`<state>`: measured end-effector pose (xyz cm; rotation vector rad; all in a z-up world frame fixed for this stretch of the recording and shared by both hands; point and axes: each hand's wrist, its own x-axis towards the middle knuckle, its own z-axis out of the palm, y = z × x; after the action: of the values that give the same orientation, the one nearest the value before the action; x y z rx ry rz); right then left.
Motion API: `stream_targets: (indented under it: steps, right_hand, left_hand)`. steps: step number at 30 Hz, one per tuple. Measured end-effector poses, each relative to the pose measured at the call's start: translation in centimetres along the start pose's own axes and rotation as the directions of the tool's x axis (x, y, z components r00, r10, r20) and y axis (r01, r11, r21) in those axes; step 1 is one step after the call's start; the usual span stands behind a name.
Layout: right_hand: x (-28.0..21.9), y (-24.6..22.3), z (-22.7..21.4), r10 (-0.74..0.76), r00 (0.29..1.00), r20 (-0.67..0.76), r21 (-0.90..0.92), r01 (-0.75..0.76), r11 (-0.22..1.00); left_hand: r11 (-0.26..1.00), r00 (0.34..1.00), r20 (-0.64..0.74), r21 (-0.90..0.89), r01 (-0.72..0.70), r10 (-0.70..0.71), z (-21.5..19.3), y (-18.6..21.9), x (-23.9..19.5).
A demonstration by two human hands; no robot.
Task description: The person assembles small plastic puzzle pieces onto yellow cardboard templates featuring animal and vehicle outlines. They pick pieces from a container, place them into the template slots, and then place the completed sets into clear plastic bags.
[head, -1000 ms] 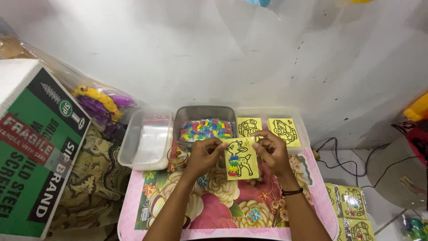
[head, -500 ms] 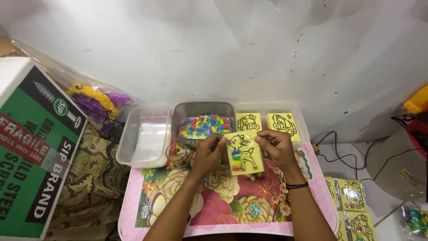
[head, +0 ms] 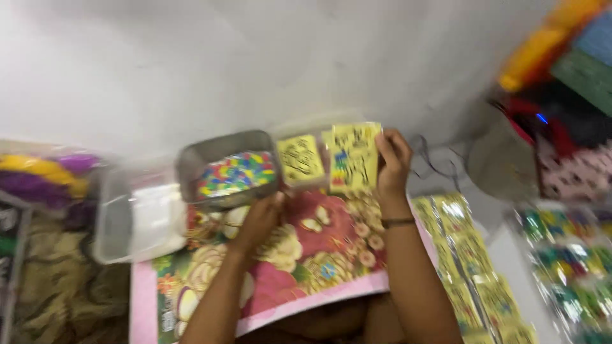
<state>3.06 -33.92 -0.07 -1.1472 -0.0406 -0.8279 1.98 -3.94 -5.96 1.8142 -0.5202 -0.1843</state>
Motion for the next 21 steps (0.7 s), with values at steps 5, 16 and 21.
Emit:
stream_targets:
  steps: [5, 16, 21]
  right_hand:
    - [0.6, -6.4, -1.7, 0.062, 0.971, -0.232, 0.104, -0.038, 0.994]
    - [2.5, -8.9, -21.9, 0.002, 0.905, -0.425, -0.291, -0.139, 0.946]
    - [1.5, -7.4, -29.0, 0.16, 0.917, -0.367, -0.547, -0.351, 0.76]
  left_hand:
    - [0.992, 0.998, 0.043, 0.121, 0.047, -0.052, -0.1, 1.9, -0.2]
    - [0.985, 1.0, 0.021, 0.17, -0.014, 0.011, -0.1, 2.0, 0.0]
    - [0.978, 0.976, -0.064, 0.027, 0.208, -0.206, 0.8, 5.5, -0.5]
